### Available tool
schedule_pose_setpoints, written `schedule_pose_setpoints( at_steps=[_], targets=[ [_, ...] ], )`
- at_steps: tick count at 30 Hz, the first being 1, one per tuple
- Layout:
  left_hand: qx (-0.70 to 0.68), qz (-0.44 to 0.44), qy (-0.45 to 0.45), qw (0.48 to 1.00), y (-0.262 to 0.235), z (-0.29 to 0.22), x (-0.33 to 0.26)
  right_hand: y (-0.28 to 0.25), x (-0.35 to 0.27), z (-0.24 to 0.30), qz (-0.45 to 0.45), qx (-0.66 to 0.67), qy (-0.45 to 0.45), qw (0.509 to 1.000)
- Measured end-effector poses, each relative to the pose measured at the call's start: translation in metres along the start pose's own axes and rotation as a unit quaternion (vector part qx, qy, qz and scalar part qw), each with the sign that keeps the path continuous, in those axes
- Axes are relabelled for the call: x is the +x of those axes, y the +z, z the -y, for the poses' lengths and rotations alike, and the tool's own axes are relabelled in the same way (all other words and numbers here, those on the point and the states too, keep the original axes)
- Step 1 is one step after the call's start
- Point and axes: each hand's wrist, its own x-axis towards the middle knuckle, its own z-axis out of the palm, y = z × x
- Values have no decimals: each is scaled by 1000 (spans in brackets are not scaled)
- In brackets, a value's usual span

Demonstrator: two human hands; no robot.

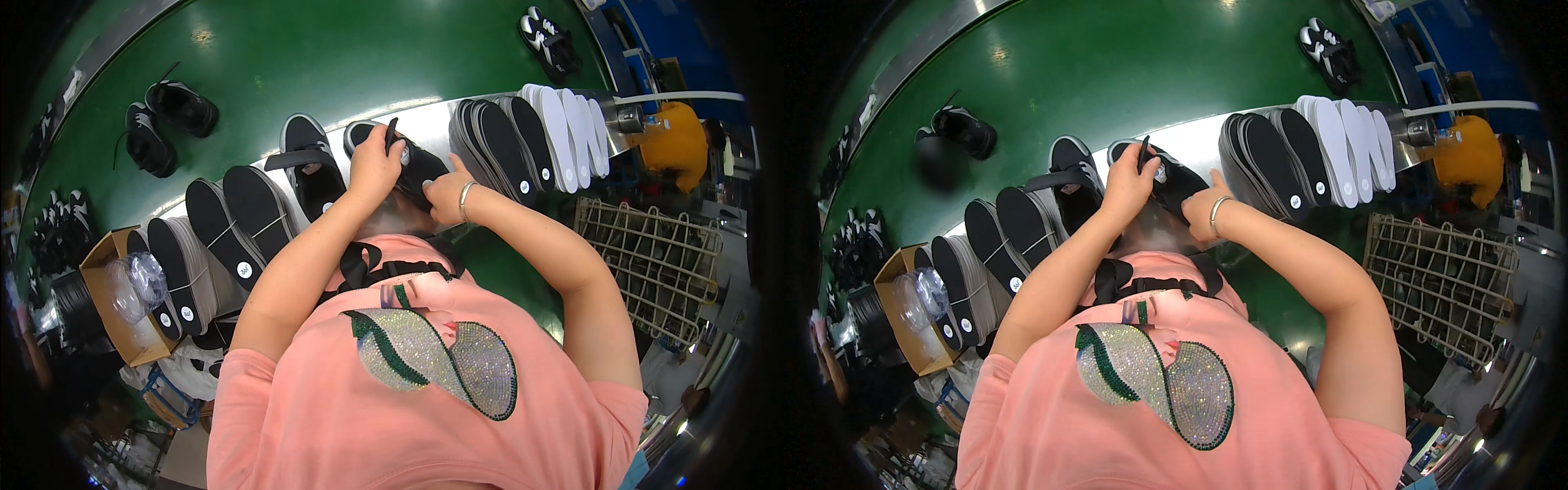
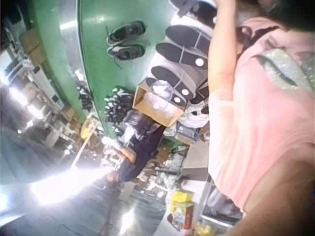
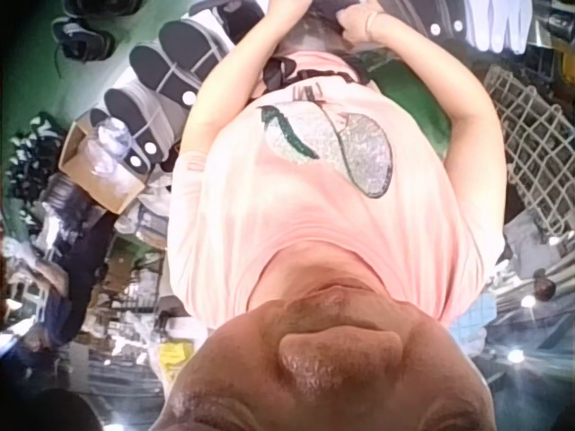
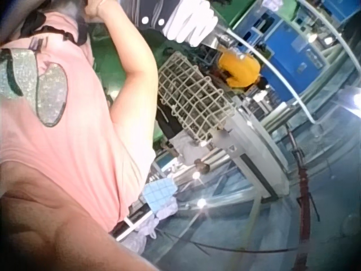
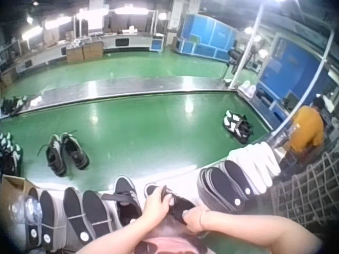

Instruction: The person matches black shoe outsoles with corresponding black and white shoe uppers by checking the sizes and placing the components together on a conveyor belt. The person retrieves a stack of outsoles from a plastic bag and organizes them on the workstation.

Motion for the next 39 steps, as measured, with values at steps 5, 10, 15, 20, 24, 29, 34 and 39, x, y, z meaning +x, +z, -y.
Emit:
schedule_pose_setpoints(
  at_steps=[5,10,15,20,24,29,34,39],
  targets=[
    [-7,14,1,1000,-2,3,-2,9,10,-11,-53,259,-70,962],
    [-28,53,15,998,-7,-1,-6,33,30,-22,-114,695,-65,707],
    [30,36,70,996,-2,5,-4,28,40,-9,-195,777,11,599],
    [-46,35,-22,998,-2,1,-3,23,29,-19,-148,811,-75,562],
    [12,0,45,999,-8,7,1,36,3,-39,-113,836,-257,471],
    [102,-114,242,958,-23,-40,-25,31,-29,-1,-368,689,-56,622],
    [-131,129,61,981,-51,-62,-57,12,-55,27,-370,640,-156,655],
    [-30,-138,88,986,-138,-36,-77,28,-50,9,-405,165,-65,897]
  ],
)
